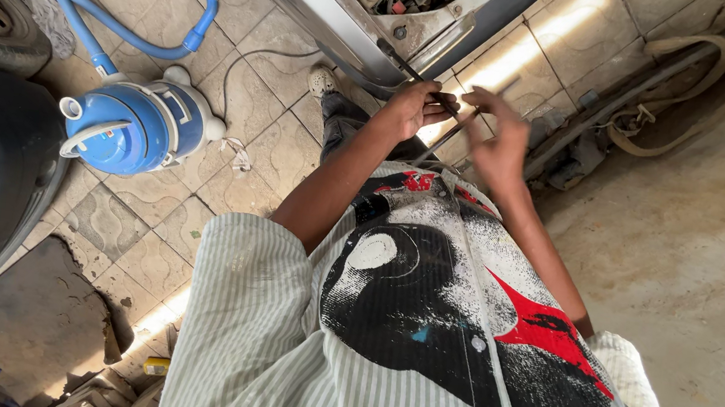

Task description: The person uses a wrench to tighten bolts on the front bumper and engine bay of a white car. They move between the left and right sides of the vehicle, adjusting their position to reach different fasteners.

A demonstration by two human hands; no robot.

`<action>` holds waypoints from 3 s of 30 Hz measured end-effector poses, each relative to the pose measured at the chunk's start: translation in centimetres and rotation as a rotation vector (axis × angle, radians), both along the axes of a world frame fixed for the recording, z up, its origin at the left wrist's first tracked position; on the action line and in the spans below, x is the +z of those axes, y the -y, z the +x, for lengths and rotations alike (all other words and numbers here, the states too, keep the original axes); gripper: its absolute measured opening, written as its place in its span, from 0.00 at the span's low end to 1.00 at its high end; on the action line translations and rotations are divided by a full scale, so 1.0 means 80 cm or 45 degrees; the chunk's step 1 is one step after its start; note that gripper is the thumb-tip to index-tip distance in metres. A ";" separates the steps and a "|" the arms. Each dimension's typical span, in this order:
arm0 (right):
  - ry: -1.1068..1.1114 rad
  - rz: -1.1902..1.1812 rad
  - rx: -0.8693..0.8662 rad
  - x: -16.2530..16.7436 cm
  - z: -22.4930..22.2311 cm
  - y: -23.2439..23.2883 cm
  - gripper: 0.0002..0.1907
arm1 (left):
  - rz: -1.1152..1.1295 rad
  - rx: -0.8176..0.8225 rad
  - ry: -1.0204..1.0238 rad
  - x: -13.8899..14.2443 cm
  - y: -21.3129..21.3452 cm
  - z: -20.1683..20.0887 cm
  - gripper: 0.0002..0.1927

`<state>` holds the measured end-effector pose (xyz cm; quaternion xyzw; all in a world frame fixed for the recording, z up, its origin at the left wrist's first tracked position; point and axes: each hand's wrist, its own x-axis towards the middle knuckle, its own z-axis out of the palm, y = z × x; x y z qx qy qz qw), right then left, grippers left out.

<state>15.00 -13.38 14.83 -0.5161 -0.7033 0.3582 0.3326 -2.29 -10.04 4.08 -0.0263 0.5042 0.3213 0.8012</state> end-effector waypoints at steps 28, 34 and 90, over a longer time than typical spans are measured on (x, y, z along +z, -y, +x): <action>0.730 -0.783 0.023 -0.182 -0.137 -0.154 0.30 | -0.336 0.547 -0.749 0.074 0.381 -0.274 0.06; 0.709 -0.660 -0.130 -0.208 -0.157 -0.142 0.31 | -0.477 0.839 -0.668 0.038 0.448 -0.318 0.07; 0.515 -0.492 0.033 -0.191 -0.152 -0.173 0.16 | -0.508 1.360 -0.570 0.059 0.535 -0.044 0.13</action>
